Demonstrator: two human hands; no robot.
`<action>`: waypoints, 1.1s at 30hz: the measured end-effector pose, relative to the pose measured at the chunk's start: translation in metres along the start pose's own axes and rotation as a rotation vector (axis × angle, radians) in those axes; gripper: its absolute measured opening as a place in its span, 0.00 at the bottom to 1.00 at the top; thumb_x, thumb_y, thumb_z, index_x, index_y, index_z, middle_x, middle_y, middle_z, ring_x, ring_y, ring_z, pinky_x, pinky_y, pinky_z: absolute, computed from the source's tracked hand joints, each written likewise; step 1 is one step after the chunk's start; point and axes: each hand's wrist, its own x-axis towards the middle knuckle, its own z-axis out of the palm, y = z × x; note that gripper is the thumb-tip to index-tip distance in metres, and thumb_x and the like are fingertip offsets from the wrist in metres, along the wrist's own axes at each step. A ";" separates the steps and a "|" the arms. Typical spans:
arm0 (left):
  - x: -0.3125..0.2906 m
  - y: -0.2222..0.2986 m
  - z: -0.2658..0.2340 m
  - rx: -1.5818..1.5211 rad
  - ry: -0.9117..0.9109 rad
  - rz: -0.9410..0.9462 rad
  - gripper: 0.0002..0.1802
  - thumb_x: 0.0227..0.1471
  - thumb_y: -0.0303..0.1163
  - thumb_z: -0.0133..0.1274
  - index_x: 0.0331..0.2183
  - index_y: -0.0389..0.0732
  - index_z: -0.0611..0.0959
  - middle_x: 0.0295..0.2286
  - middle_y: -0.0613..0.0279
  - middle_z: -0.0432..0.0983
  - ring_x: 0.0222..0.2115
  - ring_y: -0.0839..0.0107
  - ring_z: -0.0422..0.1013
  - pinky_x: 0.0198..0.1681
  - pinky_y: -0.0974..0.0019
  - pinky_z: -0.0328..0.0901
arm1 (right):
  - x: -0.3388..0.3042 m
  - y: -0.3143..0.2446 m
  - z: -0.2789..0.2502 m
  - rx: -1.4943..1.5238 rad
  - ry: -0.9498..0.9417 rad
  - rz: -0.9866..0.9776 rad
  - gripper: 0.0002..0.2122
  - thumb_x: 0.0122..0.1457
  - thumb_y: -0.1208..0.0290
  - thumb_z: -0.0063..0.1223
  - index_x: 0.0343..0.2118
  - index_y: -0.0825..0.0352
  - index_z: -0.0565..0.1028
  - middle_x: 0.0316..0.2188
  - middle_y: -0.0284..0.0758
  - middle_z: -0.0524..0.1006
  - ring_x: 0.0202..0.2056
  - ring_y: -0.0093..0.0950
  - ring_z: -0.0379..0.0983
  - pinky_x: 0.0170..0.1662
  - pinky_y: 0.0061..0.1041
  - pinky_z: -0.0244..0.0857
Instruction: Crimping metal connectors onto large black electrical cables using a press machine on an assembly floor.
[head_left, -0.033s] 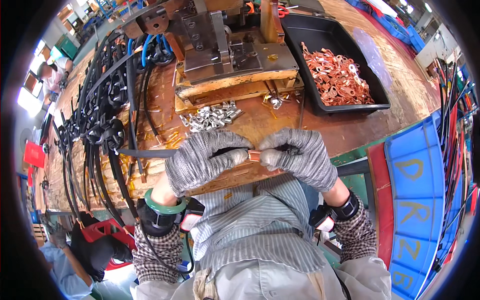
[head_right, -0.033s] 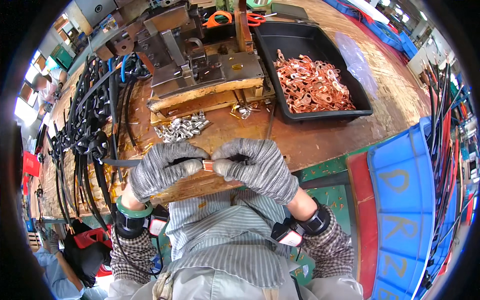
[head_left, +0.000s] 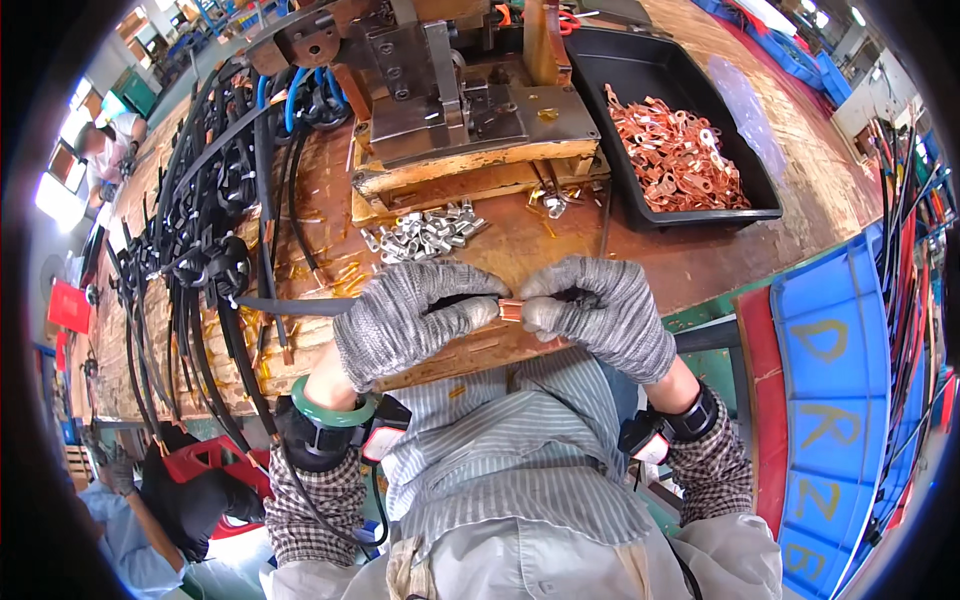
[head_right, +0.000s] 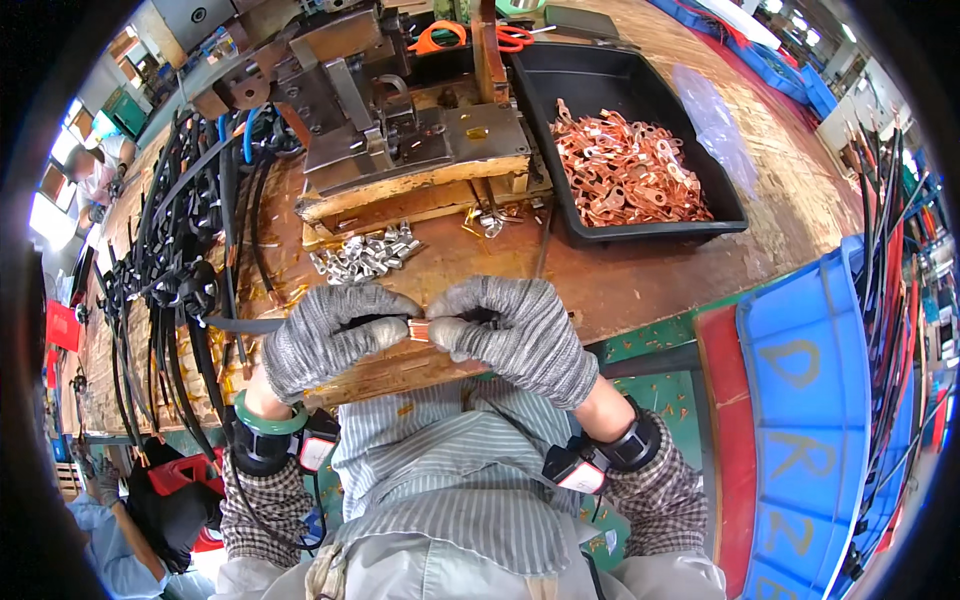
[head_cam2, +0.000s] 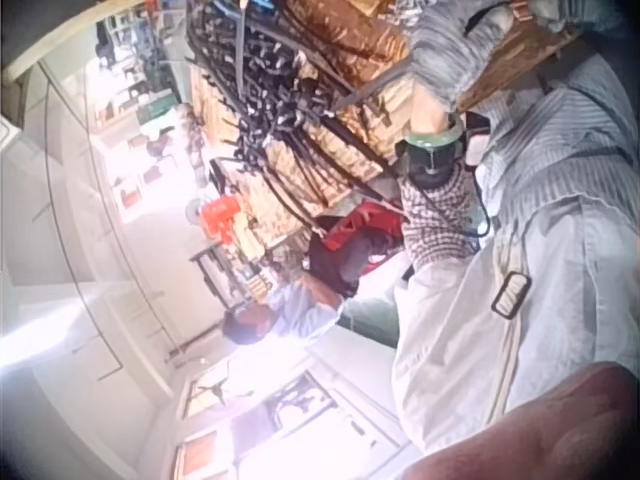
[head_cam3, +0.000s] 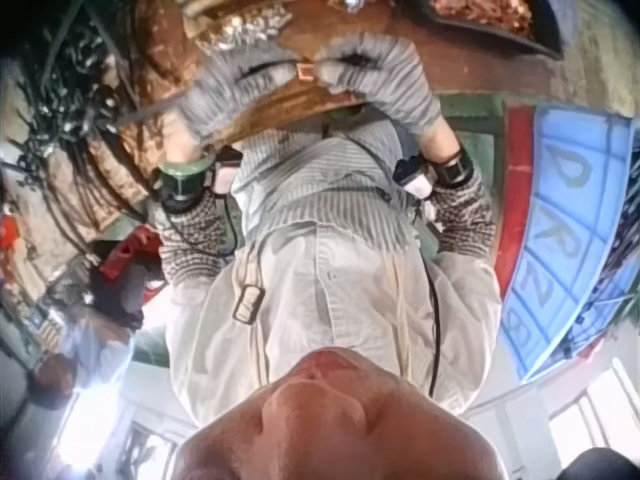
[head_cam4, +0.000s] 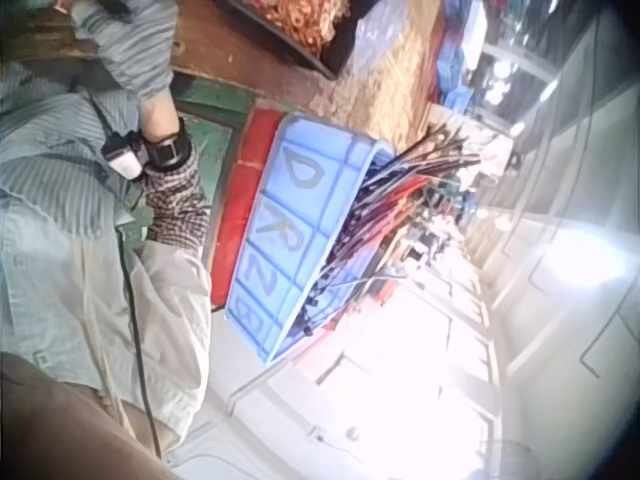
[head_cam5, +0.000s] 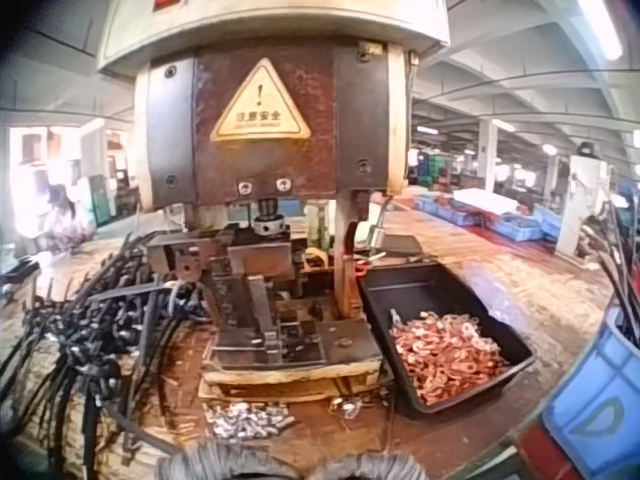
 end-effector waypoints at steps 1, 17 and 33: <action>0.000 0.000 0.001 0.038 0.010 -0.030 0.10 0.48 0.29 0.52 0.33 0.35 0.79 0.30 0.56 0.76 0.30 0.63 0.72 0.35 0.65 0.66 | 0.000 -0.003 0.001 0.133 0.008 0.122 0.09 0.48 0.73 0.58 0.32 0.70 0.76 0.24 0.30 0.76 0.26 0.16 0.71 0.30 0.15 0.66; -0.012 -0.001 -0.089 0.045 0.067 -0.351 0.16 0.50 0.39 0.52 0.31 0.33 0.79 0.22 0.57 0.74 0.22 0.70 0.68 0.28 0.67 0.62 | 0.080 -0.021 -0.012 0.322 0.079 0.084 0.08 0.50 0.72 0.57 0.31 0.70 0.76 0.22 0.31 0.75 0.24 0.17 0.71 0.27 0.14 0.67; 0.030 0.011 -0.130 0.543 0.026 -0.413 0.15 0.50 0.39 0.50 0.30 0.36 0.79 0.18 0.48 0.69 0.17 0.56 0.66 0.23 0.61 0.61 | 0.138 -0.026 -0.041 0.361 -0.061 0.028 0.09 0.51 0.78 0.54 0.36 0.72 0.75 0.31 0.36 0.76 0.32 0.23 0.74 0.34 0.18 0.72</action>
